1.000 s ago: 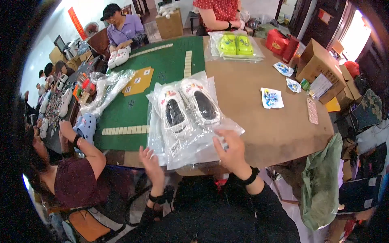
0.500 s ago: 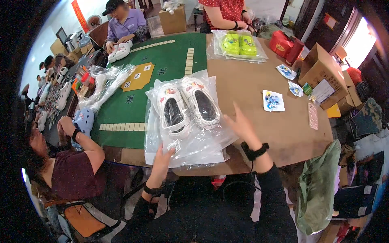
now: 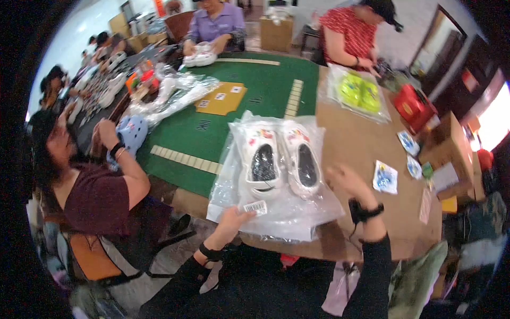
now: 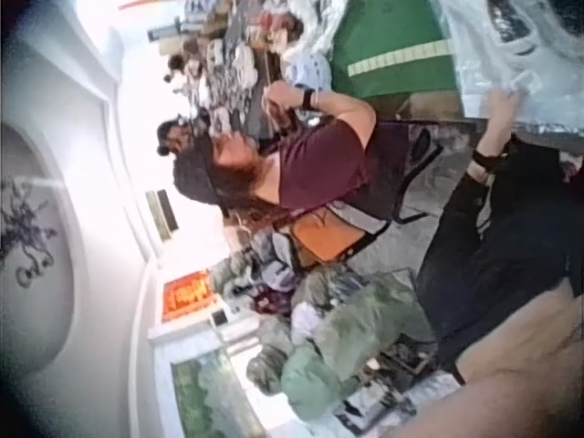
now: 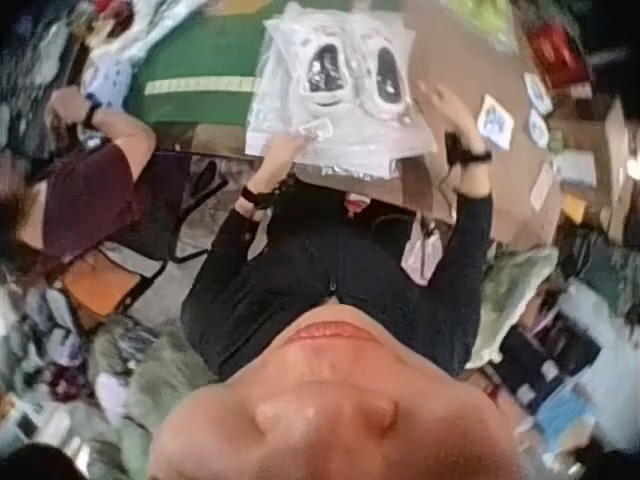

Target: The recorder is inspecting and packaging pairs of white and colorful clogs in a manufacturing or warehouse setting.

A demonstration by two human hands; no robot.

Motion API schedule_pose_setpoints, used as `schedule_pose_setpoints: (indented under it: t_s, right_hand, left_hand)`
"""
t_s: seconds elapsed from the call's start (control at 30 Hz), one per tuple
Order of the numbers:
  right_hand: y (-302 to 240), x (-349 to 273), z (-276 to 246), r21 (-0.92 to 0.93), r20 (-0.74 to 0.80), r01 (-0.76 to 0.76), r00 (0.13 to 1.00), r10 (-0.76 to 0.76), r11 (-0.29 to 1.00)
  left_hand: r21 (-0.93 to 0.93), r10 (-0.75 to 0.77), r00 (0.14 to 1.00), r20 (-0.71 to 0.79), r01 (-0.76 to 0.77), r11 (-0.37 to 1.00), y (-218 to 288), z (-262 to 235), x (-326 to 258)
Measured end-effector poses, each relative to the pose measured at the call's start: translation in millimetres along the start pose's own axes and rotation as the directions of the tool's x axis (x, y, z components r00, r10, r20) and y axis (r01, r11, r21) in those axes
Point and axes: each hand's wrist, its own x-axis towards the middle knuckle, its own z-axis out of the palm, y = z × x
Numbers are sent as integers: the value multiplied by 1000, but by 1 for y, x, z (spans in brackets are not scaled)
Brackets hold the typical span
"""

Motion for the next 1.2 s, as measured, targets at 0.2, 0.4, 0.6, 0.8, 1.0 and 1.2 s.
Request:
schedule_pose_setpoints:
  t_s: [0.2, 0.4, 0.6, 0.8, 1.0, 1.2]
  right_hand:
    - [16, -62, 35, -229, -194, 124, 966, -170, 965]
    - [-21, -106, 59, 140, 6, -43, 999, 43, 989]
    - [-24, -106, 110, 243, 516, -71, 854, -66, 967]
    - [-3, -97, 109, 442, 535, -233, 843, -46, 867]
    - [3, -107, 116, 519, 571, -308, 819, -56, 797]
    - [11, -101, 137, 945, 198, -197, 980, 25, 259]
  left_hand:
    - [205, 234, 972, -32, -222, 953, -13, 12, 5]
    - [464, 319, 948, 13, -289, 838, 11, 19, -4]
    - [396, 368, 919, 138, -392, 830, 15, 26, 4]
    - [245, 597, 760, 259, -649, 720, 17, 54, -1]
    - [168, 674, 696, 248, -716, 678, 14, 65, -6]
    - [183, 624, 683, 379, -716, 673, 14, 72, -5]
